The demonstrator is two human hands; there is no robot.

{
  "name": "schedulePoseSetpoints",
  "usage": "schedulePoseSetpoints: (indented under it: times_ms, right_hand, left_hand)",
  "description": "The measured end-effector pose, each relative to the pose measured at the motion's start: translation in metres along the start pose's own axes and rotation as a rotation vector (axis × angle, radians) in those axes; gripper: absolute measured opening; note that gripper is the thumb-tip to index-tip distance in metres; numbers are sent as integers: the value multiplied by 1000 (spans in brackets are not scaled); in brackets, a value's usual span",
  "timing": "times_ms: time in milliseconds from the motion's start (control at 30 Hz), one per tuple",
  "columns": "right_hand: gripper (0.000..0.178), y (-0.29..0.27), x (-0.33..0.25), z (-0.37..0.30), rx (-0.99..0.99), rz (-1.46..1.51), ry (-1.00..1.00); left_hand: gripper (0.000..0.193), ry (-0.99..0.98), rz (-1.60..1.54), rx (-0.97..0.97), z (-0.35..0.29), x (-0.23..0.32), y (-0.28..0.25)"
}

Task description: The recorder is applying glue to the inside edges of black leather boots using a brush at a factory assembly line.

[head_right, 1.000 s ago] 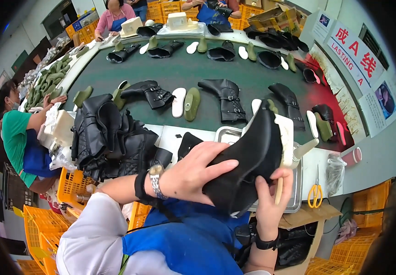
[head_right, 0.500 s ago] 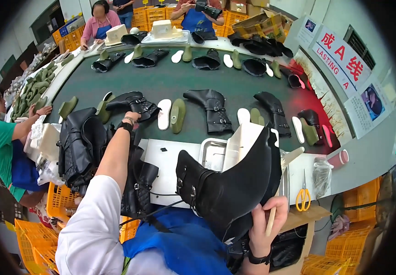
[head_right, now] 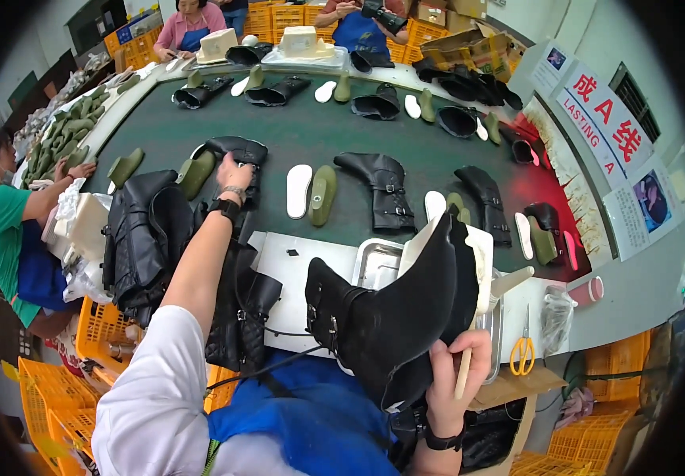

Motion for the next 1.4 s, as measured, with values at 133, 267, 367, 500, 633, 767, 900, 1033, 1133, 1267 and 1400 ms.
schedulePoseSetpoints:
  times_ms: [133, 267, 367, 500, 633, 767, 900, 1033, 1133, 1267, 1400]
  right_hand:
    - [20, -2, 3, 2, 6, 67, 23]
    - [20, -8, 11, 2, 51, 210, 59]
    - [21, -5, 14, 3, 84, 359, 129]
    - [21, 3, 38, -3, 28, 463, 208]
    - [18, 0, 40, -4, 34, 440, 199]
    - [16, -16, 47, -2, -91, 155, 28]
    - [43, -54, 53, 1, -163, 353, 124]
    - [44, -96, 64, -1, -150, 228, 242]
    - [39, -109, 74, -3, -92, 107, 340]
    - [21, -114, 108, -9, -50, 40, 463]
    - [15, -106, 118, -11, -77, -40, 350]
  left_hand:
    - [66, 546, -658, -841, -106, 113, -43]
    - [103, 1317, -489, -1271, -233, 139, -110]
    - [116, 1442, -149, -869, -283, 133, -135]
    - [112, 1340, -203, -710, -318, 123, -124]
    - [98, 1233, -263, -632, -332, 120, -120]
    - [98, 1221, -246, -767, -319, 119, -131]
    - [106, 911, -412, -1228, -292, 115, -141]
    - [101, 716, -383, -1707, -261, 75, -120]
    - [91, 575, -443, -1825, -254, 49, -106]
    - [86, 195, -616, -1960, -253, 32, -86]
    - [91, 129, -691, -1923, -250, 18, -87]
Point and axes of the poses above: each hand's wrist, its own z-axis towards the middle knuckle, its own y-axis out of the palm, x = y × z, the point moved 1 cm from there along z, towards the middle knuckle, and after that the axes turned 3 degrees about -x, right-handed, at the moved point
